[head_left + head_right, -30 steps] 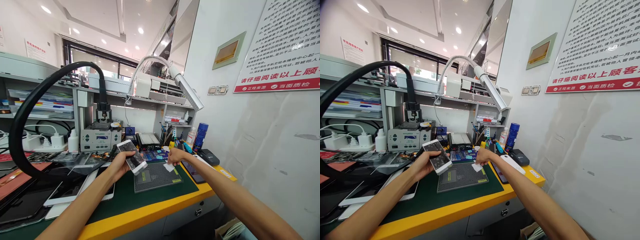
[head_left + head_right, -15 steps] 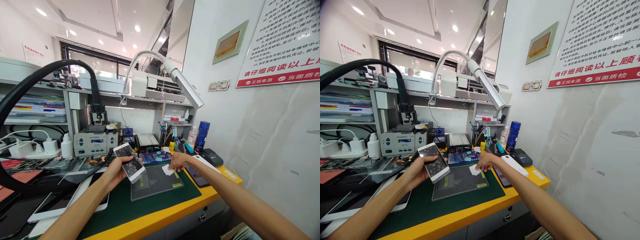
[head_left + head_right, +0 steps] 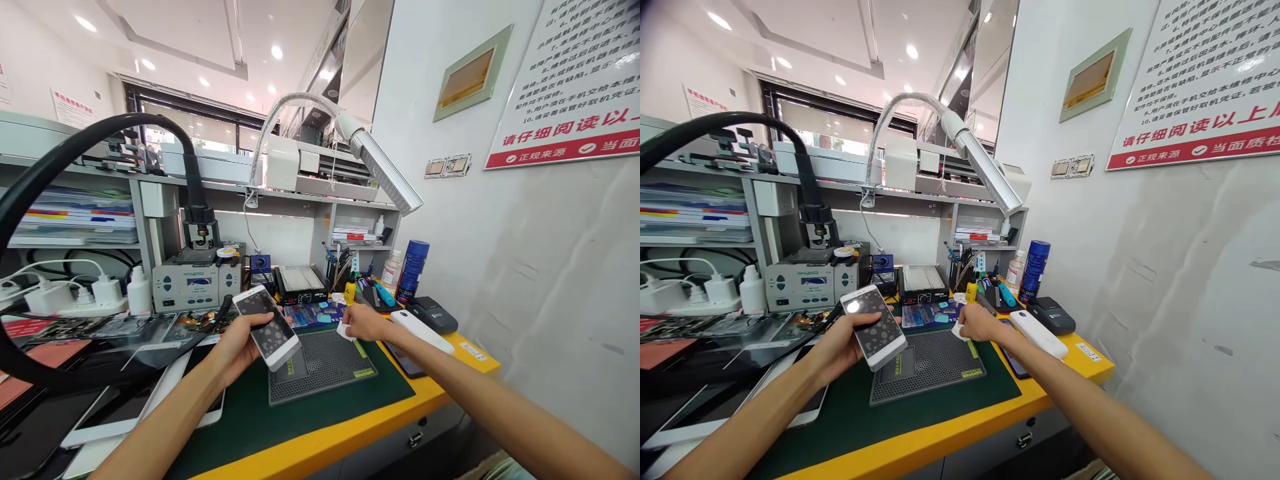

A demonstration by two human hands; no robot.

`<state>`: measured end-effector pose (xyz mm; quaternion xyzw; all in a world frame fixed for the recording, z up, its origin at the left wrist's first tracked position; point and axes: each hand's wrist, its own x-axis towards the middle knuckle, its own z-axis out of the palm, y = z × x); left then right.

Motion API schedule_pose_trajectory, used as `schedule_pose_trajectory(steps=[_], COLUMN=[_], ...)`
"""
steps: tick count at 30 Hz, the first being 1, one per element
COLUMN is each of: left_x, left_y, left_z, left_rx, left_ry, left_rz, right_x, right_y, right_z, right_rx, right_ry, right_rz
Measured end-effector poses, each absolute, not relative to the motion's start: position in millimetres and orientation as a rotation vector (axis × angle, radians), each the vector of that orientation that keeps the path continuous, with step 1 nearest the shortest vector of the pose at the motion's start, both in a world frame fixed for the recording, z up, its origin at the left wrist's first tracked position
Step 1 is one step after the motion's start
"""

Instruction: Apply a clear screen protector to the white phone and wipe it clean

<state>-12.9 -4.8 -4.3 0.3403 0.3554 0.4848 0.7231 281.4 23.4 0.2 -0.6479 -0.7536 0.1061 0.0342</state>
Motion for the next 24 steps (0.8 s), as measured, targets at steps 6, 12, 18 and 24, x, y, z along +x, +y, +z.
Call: schedule_pose_trajectory(steps=[6, 12, 18, 24], left_x=[-13.7, -14.3, -16.8, -18.2], left_y=[-6.5, -5.1, -1.8, -2.4], left_z=[-2.0, -2.9, -5.2, -0.9], left_rx=[0.735, 0.733, 0.727, 0.692], left_ry=[0.782, 0.756, 0.742, 0.782], left_rz=[1.083, 1.088, 1.091, 1.09], right_x=[271.1, 269.1, 272.9, 267.6], right_y=[-2.7, -22.0, -16.2, -6.3], right_z=[-3.3, 9.6, 18.9, 22.2], right_rx=[-1.735, -1.637, -1.696, -1.701], right_ry=[-2.429, -2.509, -2.404, -2.497], right_rz=[0.142, 0.261, 0.35, 0.473])
